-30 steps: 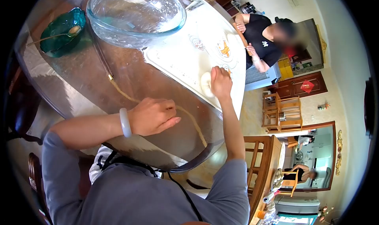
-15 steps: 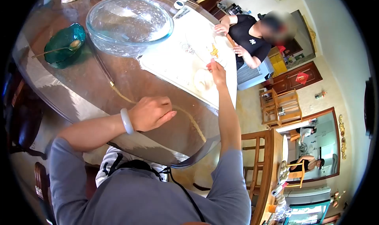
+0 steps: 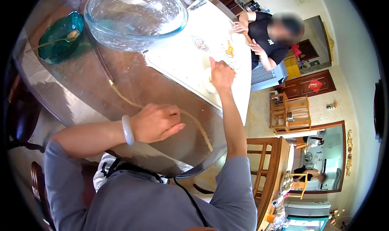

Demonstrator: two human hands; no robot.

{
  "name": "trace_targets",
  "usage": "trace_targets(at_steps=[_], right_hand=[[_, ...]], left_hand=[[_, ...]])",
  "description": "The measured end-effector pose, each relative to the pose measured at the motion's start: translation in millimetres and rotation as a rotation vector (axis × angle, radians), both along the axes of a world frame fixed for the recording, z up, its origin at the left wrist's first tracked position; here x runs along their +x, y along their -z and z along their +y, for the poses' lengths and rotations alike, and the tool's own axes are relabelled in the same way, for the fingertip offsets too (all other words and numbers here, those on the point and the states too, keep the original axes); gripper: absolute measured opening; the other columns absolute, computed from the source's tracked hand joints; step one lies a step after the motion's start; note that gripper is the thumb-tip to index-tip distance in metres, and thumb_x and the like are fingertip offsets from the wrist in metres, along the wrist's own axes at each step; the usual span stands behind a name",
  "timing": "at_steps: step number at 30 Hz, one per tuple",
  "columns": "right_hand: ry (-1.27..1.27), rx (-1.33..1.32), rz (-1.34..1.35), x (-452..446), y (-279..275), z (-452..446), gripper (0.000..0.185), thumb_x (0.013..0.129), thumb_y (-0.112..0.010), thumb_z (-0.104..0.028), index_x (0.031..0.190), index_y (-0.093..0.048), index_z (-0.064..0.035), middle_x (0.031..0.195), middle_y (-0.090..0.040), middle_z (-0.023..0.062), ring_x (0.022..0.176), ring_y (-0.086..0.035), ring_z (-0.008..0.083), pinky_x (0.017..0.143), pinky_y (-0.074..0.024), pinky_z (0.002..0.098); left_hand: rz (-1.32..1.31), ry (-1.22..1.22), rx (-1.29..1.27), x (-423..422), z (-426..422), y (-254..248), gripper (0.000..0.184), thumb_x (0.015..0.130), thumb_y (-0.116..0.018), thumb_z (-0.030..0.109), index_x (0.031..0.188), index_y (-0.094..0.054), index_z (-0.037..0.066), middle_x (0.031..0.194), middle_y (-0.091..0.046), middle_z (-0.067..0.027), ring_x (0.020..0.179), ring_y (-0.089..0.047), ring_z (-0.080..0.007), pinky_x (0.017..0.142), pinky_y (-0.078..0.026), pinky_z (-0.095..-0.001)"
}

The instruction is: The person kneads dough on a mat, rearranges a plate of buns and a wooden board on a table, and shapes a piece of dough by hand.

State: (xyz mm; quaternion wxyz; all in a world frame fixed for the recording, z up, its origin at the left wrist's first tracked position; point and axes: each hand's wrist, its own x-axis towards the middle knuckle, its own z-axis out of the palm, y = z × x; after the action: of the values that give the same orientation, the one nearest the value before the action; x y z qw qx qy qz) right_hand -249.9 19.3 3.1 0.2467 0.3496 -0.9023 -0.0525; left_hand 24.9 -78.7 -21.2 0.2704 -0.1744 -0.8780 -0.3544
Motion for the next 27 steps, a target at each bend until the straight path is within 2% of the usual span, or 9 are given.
trace_targets(at_steps=[3, 7, 10, 13, 16, 19, 20, 24, 27], right_hand=[[0.095, 0.021, -0.124, -36.8, 5.1, -11.7, 0.058, 0.095, -0.035, -0.049, 0.071, -0.066, -0.0064, 0.085, -0.066, 0.0122, 0.071, -0.065, 0.0358, 0.065, -0.0512, 0.0461], [0.048, -0.12, -0.15, -54.1, 7.8, -15.7, 0.057, 0.095, -0.037, -0.049, 0.074, -0.067, -0.0064, 0.084, -0.067, 0.0165, 0.083, -0.064, 0.0351, 0.072, -0.0498, 0.0446], [-0.166, -0.286, -0.42, -66.4, 19.0, -4.9, 0.051, 0.095, -0.041, -0.048, 0.081, -0.067, -0.0075, 0.08, -0.067, 0.0127, 0.078, -0.065, 0.0275, 0.073, -0.0496, 0.0383], [-0.363, -0.549, -0.997, -48.5, 3.0, 22.7, 0.048, 0.095, -0.043, -0.045, 0.081, -0.067, -0.0059, 0.073, -0.064, 0.0065, 0.07, -0.061, 0.0176, 0.072, -0.0484, 0.0306], [-0.299, -0.676, -1.079, -25.5, -18.0, 48.0, 0.048, 0.095, -0.045, -0.044, 0.079, -0.067, -0.0042, 0.073, -0.063, 0.0093, 0.073, -0.059, 0.0149, 0.069, -0.0468, 0.0319], [-0.198, -0.383, -0.7, 1.4, -34.2, 64.8, 0.048, 0.097, -0.043, -0.043, 0.077, -0.065, -0.0043, 0.067, -0.06, 0.0041, 0.064, -0.054, 0.0123, 0.06, -0.0438, 0.031], [-0.222, -0.342, -0.575, 3.7, -29.2, 69.7, 0.044, 0.096, -0.045, -0.039, 0.077, -0.063, -0.0032, 0.067, -0.058, 0.0077, 0.063, -0.056, 0.0186, 0.058, -0.0427, 0.0361], [-0.501, -0.333, -0.055, 4.4, -3.4, 67.8, 0.031, 0.091, -0.055, -0.025, 0.071, -0.057, -0.0017, 0.065, -0.054, 0.0129, 0.064, -0.054, 0.0347, 0.058, -0.0429, 0.0423], [-0.454, -0.186, 0.071, -12.2, 5.8, 51.6, 0.029, 0.087, -0.06, -0.029, 0.07, -0.06, -0.0058, 0.069, -0.054, 0.0096, 0.069, -0.056, 0.0294, 0.058, -0.0447, 0.0408]], left_hand=[[-0.021, 0.007, 0.009, 0.7, 1.1, -0.5, 0.024, 0.089, -0.055, 0.023, 0.075, -0.057, 0.003, 0.077, -0.054, -0.0101, 0.067, -0.057, -0.0275, 0.055, -0.047, -0.0386], [0.006, 0.026, 0.002, 1.2, -0.9, -1.5, 0.025, 0.09, -0.054, 0.023, 0.076, -0.058, 0.003, 0.078, -0.054, -0.0104, 0.067, -0.057, -0.0285, 0.056, -0.047, -0.039], [-0.006, 0.022, -0.027, 3.1, -1.6, -3.4, 0.026, 0.09, -0.054, 0.024, 0.076, -0.058, 0.003, 0.078, -0.054, -0.0109, 0.067, -0.057, -0.0296, 0.056, -0.047, -0.0396], [0.023, -0.017, -0.054, 3.8, -3.2, -3.0, 0.028, 0.09, -0.053, 0.024, 0.074, -0.058, 0.002, 0.077, -0.054, -0.0114, 0.067, -0.057, -0.0306, 0.056, -0.047, -0.0403], [-0.01, 0.004, -0.016, 5.4, -3.4, -1.6, 0.021, 0.089, -0.054, 0.02, 0.078, -0.057, 0.002, 0.081, -0.055, -0.0117, 0.069, -0.057, -0.0323, 0.058, -0.046, -0.042], [-0.042, 0.013, 0.0, 8.2, -4.9, -6.5, 0.021, 0.089, -0.054, 0.02, 0.078, -0.057, 0.002, 0.081, -0.055, -0.0117, 0.068, -0.057, -0.0325, 0.058, -0.046, -0.0414], [-0.05, 0.017, 0.001, 8.5, -4.6, -6.1, 0.021, 0.089, -0.054, 0.02, 0.078, -0.057, 0.002, 0.08, -0.055, -0.0116, 0.068, -0.057, -0.0323, 0.058, -0.047, -0.0412], [-0.042, 0.014, -0.002, 5.3, -5.1, -3.1, 0.02, 0.089, -0.055, 0.02, 0.078, -0.056, 0.003, 0.08, -0.055, -0.0108, 0.069, -0.057, -0.0313, 0.058, -0.047, -0.0406], [-0.038, 0.014, 0.004, 3.8, -2.2, -4.6, 0.02, 0.088, -0.055, 0.02, 0.078, -0.056, 0.003, 0.081, -0.055, -0.0102, 0.07, -0.057, -0.0305, 0.057, -0.047, -0.0404]])
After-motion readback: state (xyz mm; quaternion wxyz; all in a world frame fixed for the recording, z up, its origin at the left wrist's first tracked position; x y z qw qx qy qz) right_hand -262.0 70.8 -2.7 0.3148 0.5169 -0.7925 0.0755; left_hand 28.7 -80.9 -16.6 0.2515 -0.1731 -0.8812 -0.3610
